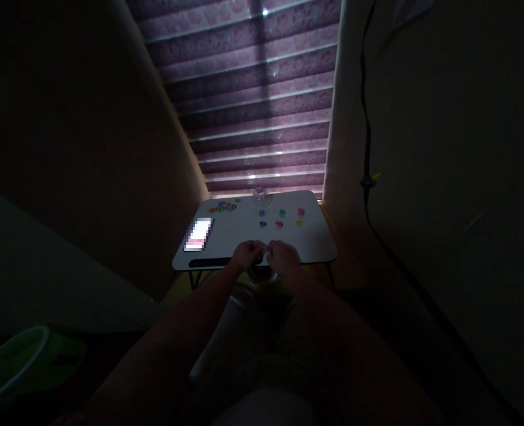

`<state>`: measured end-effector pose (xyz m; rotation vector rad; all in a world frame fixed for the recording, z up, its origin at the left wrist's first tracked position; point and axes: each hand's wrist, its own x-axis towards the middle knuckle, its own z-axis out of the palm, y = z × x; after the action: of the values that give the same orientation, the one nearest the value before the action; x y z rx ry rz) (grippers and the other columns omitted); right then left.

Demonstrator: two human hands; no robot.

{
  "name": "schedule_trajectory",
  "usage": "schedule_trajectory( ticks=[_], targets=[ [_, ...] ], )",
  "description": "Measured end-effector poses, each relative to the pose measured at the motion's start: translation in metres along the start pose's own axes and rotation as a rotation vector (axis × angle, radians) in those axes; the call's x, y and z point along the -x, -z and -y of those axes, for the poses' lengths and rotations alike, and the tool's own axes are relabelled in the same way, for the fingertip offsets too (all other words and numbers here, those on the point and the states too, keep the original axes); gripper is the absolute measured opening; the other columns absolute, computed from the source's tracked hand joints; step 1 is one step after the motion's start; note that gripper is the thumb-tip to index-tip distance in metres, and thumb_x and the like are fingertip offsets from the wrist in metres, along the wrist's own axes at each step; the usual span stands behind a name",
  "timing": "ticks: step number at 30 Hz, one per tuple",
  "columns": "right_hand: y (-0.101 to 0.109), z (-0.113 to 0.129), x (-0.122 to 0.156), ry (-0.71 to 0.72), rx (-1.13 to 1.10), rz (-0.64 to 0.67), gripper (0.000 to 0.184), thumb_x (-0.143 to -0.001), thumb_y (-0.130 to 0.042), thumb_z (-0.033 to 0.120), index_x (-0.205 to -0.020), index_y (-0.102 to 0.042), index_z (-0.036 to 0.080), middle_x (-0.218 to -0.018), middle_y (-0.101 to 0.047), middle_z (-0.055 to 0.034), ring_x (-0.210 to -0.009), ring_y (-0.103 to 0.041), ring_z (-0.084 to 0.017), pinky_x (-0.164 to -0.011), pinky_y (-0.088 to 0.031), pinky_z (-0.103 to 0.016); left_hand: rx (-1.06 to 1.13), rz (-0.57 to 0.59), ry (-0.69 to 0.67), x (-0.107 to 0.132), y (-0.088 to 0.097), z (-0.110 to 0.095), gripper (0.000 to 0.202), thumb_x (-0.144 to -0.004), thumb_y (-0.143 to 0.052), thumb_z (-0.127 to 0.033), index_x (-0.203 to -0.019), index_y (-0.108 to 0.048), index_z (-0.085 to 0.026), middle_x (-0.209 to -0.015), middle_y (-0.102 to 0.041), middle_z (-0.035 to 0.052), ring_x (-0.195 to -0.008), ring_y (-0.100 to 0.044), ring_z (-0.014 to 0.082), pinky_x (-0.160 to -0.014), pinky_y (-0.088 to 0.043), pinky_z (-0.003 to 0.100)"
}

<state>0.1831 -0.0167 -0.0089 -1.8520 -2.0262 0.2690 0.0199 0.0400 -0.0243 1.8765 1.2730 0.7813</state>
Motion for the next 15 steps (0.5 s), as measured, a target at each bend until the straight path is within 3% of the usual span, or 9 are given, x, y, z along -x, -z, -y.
schedule_trajectory(
  ticks=[8, 15],
  targets=[
    [0.008, 0.005, -0.007, 0.012, 0.047, 0.021, 0.026, -0.102, -0.05, 0.034, -0.092, -0.07, 0.02, -0.094, -0.073, -0.0052, -0.083, -0.061, -0.017, -0.068, -0.033, -0.026, -0.074, -0.008, 0.011, 0.006, 0.004, -0.013, 0.017, -0.086, -0.062, -0.027, -0.079, -0.072, -0.017, -0.067, -0.071, 0.001, -0.064, -0.065, 0.0153, -0.063, -0.047, 0.023],
    [0.003, 0.01, -0.002, -0.002, 0.129, -0.052, 0.021, -0.099, -0.052, 0.025, -0.089, -0.07, 0.021, -0.091, -0.073, -0.0049, -0.079, -0.061, -0.016, -0.067, -0.031, -0.028, -0.143, -0.051, 0.021, 0.009, 0.005, -0.018, 0.014, -0.086, -0.062, -0.027, -0.083, -0.071, -0.017, -0.074, -0.073, 0.0018, -0.071, -0.066, 0.017, -0.068, -0.048, 0.025]
  ],
)
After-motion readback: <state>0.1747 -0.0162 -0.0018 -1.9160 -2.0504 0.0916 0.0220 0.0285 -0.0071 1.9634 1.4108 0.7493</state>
